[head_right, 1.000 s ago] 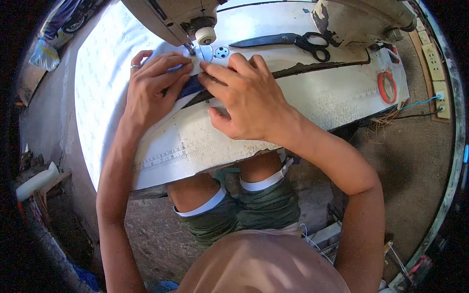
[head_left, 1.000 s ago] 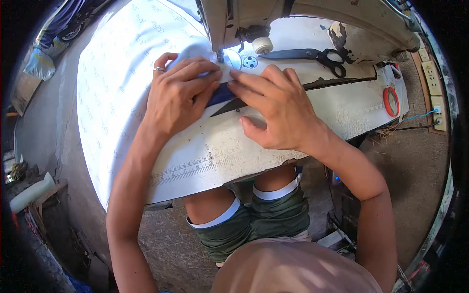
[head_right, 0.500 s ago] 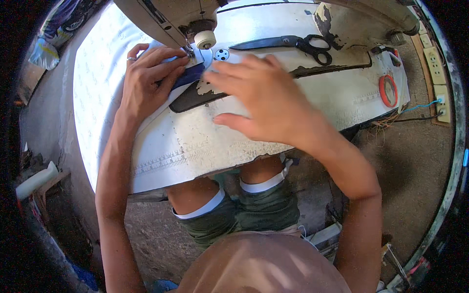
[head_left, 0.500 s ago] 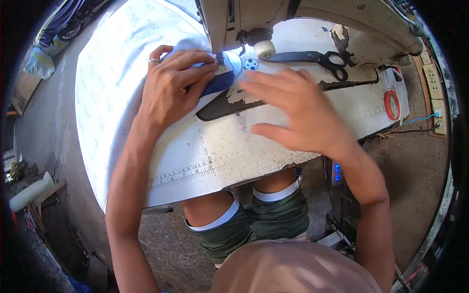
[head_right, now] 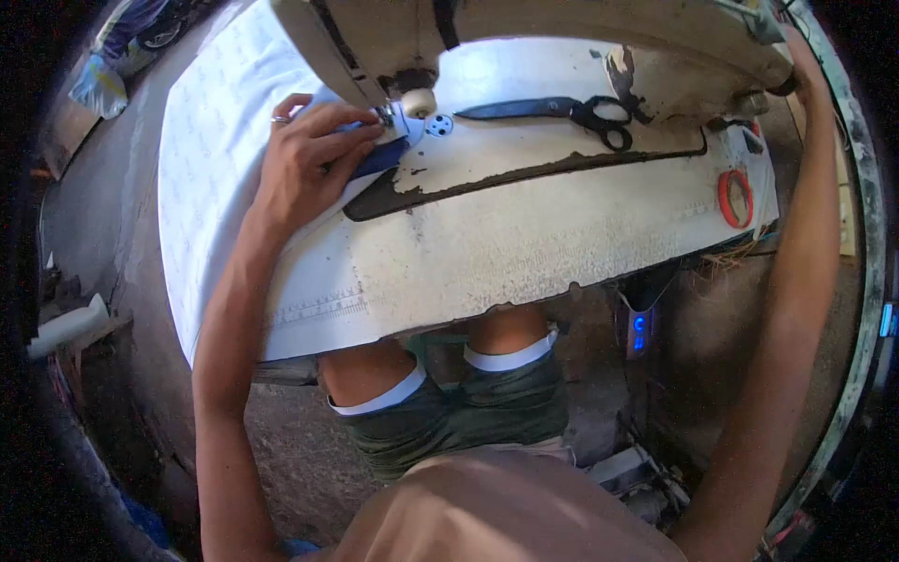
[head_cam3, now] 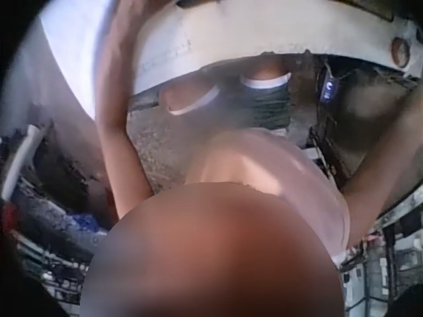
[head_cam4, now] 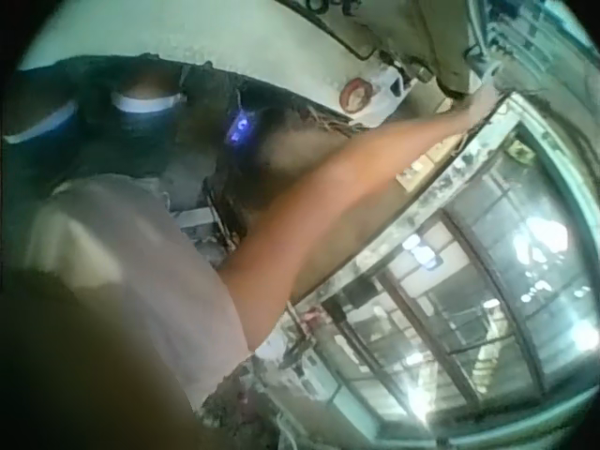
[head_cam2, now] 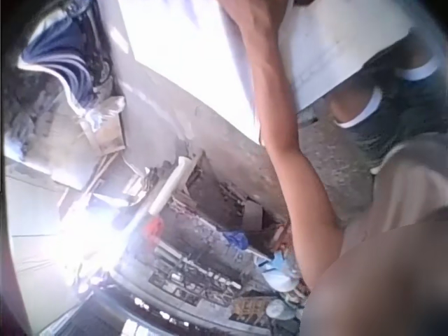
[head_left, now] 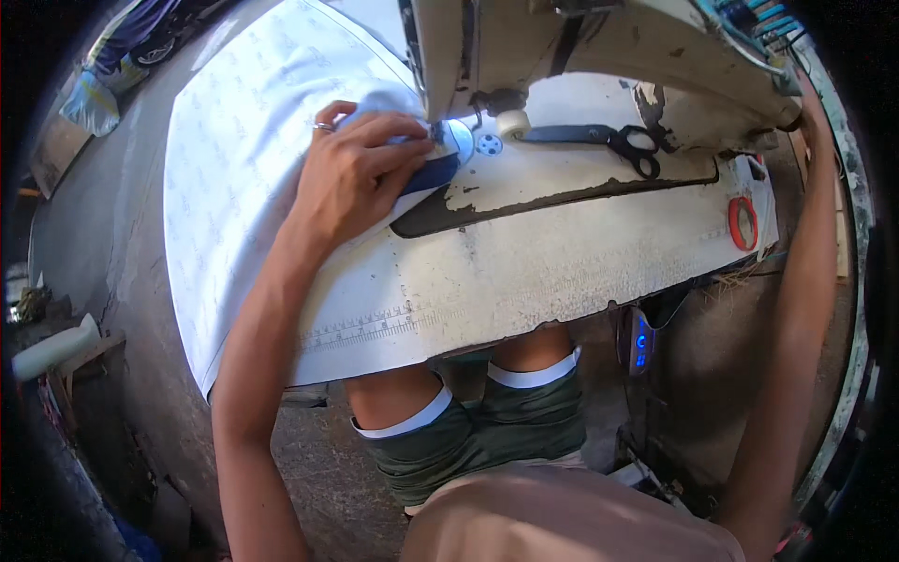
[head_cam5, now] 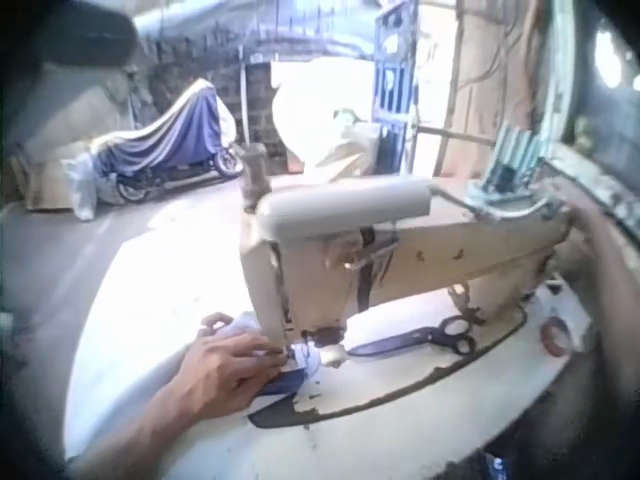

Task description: Use an industrial sewing machine to stitch together pieces of upholstery fabric.

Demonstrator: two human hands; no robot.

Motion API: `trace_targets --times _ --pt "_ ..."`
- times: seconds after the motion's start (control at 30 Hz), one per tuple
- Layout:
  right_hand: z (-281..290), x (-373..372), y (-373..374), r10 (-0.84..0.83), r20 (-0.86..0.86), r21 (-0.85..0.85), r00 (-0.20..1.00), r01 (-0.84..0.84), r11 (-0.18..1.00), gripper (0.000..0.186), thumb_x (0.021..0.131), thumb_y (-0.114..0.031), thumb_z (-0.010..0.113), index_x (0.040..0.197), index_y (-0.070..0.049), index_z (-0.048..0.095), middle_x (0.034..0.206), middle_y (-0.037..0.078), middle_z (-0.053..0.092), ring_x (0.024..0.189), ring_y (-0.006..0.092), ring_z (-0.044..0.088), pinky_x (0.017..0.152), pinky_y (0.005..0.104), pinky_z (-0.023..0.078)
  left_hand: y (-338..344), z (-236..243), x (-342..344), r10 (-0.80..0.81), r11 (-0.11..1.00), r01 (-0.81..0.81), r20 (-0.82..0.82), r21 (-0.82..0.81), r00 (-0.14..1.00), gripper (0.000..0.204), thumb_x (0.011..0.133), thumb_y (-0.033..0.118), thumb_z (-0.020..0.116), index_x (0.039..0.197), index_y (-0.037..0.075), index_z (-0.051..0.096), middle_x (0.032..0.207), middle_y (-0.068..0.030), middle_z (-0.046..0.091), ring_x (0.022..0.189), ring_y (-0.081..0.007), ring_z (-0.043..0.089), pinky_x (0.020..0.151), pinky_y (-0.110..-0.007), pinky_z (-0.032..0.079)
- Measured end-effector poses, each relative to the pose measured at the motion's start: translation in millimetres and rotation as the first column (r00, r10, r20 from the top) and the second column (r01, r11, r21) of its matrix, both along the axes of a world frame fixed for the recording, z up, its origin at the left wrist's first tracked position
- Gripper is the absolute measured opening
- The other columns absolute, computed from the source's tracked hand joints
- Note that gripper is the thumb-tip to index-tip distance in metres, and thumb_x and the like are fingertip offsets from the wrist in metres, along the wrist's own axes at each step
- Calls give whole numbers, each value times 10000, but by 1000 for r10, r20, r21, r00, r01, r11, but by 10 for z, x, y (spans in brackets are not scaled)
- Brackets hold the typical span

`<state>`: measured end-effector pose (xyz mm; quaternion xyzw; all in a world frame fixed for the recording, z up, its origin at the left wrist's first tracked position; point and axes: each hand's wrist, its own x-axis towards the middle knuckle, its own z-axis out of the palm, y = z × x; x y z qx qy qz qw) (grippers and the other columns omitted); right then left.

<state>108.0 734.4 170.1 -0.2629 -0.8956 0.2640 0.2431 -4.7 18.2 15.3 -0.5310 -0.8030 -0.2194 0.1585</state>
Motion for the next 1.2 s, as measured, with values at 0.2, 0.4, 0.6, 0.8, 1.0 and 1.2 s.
trace_targets --times 0.2,0.4,0.6,0.8,1.0,1.2 --pt "-402 -70 -2397 163 -275 69 948 -149 986 527 1112 -418 525 1444 -38 677 1427 98 687 1253 224 642 1059 348 473 -456 19 290 129 991 -131 -105 -9 986 281 963 121 772 1241 145 804 1266 -23 759 1164 -203 695 1131 -511 455" --pt "-862 711 -2066 179 -601 307 779 17 952 440 1159 -251 472 1475 7 637 1487 113 667 1332 237 630 1128 311 447 -1515 283 1100 455 890 -453 39 -59 889 232 935 56 768 1167 50 767 1095 -100 689 981 -262 640 932 -415 516" --pt "-1211 834 -4768 678 -410 134 610 -695 706 365 866 -7 718 1227 -28 763 1266 119 767 1114 257 722 1014 362 561 -2110 77 1122 557 831 -557 20 -19 830 199 910 97 796 1082 30 721 1017 -112 684 872 -270 638 805 -384 532" --pt "-1469 16 -5712 801 -92 399 591 -715 574 363 839 -79 746 1198 -50 706 1237 97 759 1188 295 690 1038 383 528 -1946 488 991 496 868 -493 54 -61 867 224 913 57 773 1122 25 697 994 -95 689 778 -249 618 691 -387 525" --pt "-1643 66 -5628 714 148 507 684 -672 539 154 870 -123 697 1017 -81 675 1143 99 762 1055 287 712 969 406 521 -1472 1287 1290 220 924 -271 -203 -272 954 389 888 23 743 1267 67 668 871 -37 639 597 -185 539 558 -343 506" --pt "-1933 367 -5409 804 -12 637 594 -616 464 214 818 -104 723 1026 -67 692 1218 84 763 1111 251 739 869 371 535 -558 1592 1867 -30 721 245 324 -648 946 181 979 166 715 976 -12 681 827 -89 652 655 -180 632 582 -296 547"
